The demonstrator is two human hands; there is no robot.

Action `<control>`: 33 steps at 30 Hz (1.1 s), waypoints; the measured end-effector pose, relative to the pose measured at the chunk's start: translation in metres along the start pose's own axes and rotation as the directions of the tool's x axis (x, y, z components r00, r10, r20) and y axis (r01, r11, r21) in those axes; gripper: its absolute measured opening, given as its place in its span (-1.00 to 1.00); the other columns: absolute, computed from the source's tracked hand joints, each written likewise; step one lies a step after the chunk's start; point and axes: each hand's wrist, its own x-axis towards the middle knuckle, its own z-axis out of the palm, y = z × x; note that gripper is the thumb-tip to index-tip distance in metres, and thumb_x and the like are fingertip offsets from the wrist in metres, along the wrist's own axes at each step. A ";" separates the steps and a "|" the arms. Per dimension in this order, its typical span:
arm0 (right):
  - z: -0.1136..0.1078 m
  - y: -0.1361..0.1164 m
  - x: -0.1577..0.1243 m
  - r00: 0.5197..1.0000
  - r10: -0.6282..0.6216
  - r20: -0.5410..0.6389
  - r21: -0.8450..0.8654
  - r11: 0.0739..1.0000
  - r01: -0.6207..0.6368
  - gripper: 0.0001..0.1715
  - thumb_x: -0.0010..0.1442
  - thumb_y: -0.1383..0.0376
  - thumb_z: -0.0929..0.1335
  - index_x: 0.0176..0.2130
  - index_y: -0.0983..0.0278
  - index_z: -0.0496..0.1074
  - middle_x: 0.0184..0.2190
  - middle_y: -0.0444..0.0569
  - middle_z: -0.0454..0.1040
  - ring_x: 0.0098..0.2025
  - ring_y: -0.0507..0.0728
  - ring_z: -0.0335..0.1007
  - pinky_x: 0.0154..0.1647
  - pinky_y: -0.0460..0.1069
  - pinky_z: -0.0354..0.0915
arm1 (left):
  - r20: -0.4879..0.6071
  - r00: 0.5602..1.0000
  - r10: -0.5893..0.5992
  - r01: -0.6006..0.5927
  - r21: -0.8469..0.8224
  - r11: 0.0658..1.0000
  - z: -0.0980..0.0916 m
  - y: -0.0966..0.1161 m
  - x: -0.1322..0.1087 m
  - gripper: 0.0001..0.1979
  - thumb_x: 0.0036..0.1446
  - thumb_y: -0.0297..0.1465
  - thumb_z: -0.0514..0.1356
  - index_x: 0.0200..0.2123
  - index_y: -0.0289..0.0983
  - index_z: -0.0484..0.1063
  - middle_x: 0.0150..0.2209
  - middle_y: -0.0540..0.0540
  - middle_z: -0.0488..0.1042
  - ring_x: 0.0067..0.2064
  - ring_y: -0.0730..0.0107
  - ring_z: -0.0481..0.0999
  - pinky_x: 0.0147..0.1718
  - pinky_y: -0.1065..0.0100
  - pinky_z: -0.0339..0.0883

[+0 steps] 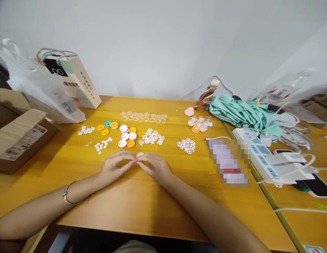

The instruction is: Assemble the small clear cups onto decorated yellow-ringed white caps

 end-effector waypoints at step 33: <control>-0.022 0.028 0.010 0.919 -0.211 0.333 -0.357 0.874 0.330 -0.83 0.20 0.39 0.26 -0.24 0.24 0.43 -0.37 -0.07 0.48 -0.35 0.05 0.32 -0.27 -0.01 0.22 | 0.234 0.950 -0.205 0.143 0.255 0.956 0.003 -0.023 0.009 -0.73 0.11 -0.29 0.17 -0.11 -0.21 0.37 -0.18 -0.10 0.41 -0.13 0.29 0.38 -0.10 0.22 0.23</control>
